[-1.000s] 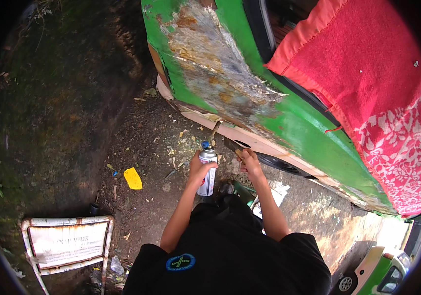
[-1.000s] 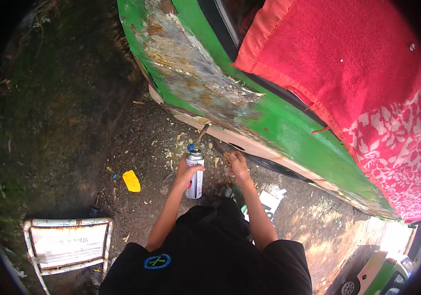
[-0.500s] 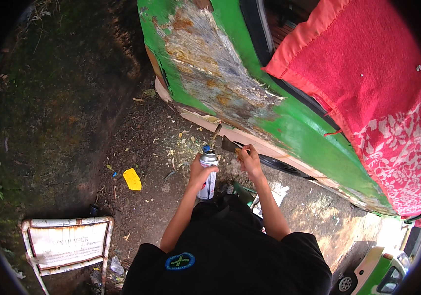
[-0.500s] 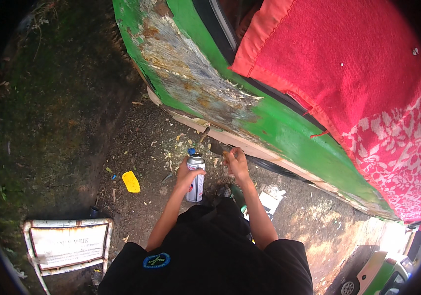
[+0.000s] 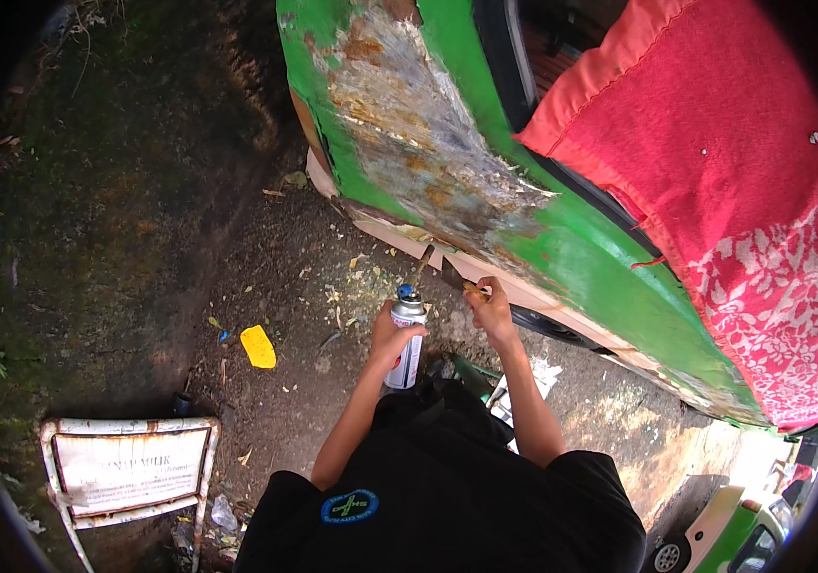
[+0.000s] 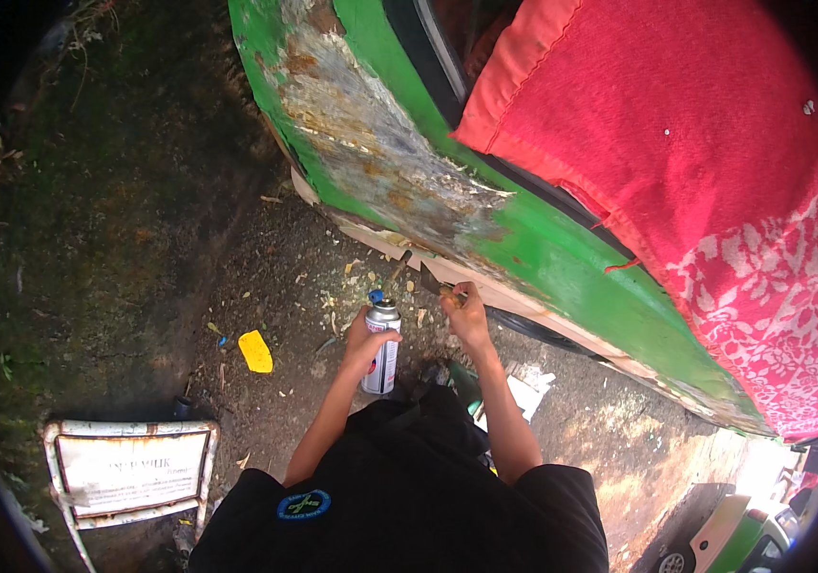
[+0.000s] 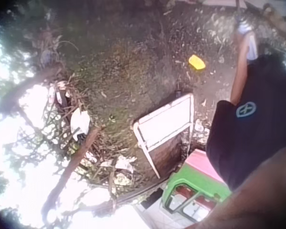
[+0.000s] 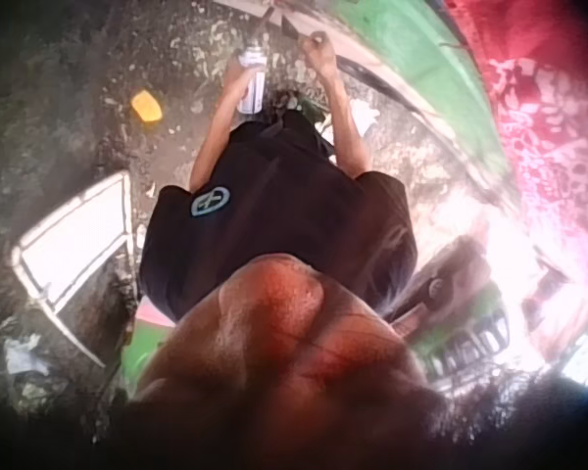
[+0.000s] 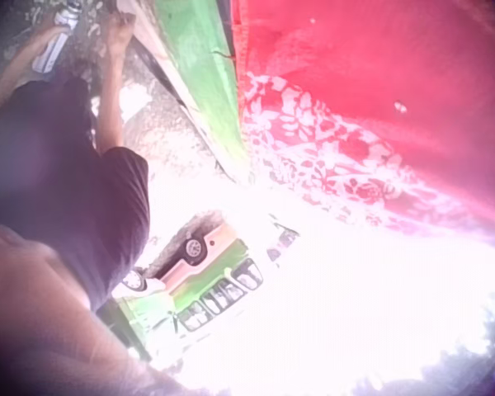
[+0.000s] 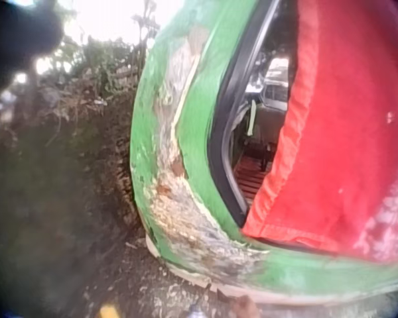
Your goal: The person applies a two-part body filler to a damaged area on the side of a green car. They dispense the filler from a can and use a putty knife to spread and smooth the material over the rusted and dented panel.
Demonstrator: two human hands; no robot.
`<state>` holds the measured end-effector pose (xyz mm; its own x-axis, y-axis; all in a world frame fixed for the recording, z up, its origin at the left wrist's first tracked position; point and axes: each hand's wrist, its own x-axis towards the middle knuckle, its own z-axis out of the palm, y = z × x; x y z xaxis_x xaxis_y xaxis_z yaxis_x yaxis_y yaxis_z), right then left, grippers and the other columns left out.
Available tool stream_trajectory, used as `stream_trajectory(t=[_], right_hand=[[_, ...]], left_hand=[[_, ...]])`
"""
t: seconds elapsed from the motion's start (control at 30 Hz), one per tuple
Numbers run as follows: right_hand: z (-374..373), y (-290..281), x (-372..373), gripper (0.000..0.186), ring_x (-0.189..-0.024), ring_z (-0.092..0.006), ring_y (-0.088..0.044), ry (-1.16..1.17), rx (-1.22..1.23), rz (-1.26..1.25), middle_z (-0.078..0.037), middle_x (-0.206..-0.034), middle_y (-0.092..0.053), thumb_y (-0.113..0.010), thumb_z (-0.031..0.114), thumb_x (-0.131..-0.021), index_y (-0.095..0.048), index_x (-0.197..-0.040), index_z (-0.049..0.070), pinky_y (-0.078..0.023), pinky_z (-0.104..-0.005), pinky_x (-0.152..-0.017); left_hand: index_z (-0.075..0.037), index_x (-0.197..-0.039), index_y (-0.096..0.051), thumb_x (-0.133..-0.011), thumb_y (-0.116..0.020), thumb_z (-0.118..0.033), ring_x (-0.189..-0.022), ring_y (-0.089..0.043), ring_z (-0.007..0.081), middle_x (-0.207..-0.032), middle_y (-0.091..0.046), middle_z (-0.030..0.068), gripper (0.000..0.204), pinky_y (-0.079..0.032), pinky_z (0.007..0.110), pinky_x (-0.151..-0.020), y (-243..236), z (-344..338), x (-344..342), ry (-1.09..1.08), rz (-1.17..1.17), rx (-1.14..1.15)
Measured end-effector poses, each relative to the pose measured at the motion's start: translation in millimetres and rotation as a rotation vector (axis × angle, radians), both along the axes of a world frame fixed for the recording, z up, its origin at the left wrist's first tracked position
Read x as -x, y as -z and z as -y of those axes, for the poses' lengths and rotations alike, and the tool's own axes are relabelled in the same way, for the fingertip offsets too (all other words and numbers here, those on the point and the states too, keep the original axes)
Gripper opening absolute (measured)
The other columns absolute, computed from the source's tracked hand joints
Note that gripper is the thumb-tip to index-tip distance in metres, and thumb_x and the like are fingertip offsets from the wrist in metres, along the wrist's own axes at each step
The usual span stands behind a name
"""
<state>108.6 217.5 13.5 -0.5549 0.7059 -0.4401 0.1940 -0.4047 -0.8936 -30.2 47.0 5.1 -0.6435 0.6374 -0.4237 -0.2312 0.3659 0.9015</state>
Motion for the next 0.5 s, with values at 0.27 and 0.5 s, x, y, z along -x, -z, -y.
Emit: stream_trajectory(t=[0.27,0.5], right_hand=[[-0.3,4.8,-4.1,0.026,-0.047,-0.0044,-0.034,-0.011,-0.015,0.013,-0.001,-0.072,-0.052,-0.065,0.011,-0.093,-0.042,-0.104,0.012,-0.025,-0.0249,-0.039],[5.7,4.3,-9.2,0.022,-0.046,-0.0034,-0.032,-0.014,0.019,-0.021,-0.002,-0.072,-0.055,-0.063,0.013,-0.096,-0.043,-0.104,0.011,-0.025,-0.0244,-0.04]], left_hand=[[-0.003,-0.099,-0.055,-0.058,-0.083,-0.01,-0.083,-0.069,0.0226,-0.089,-0.07,0.0112,0.05,-0.053,0.036,-0.074,4.6,-2.9,2.8,0.001,-0.03,-0.005],[-0.002,-0.1,-0.056,-0.058,-0.083,-0.01,-0.083,-0.069,0.0228,-0.09,-0.071,0.012,0.051,-0.053,0.036,-0.074,7.6,-1.2,2.4,0.0,-0.05,0.012]])
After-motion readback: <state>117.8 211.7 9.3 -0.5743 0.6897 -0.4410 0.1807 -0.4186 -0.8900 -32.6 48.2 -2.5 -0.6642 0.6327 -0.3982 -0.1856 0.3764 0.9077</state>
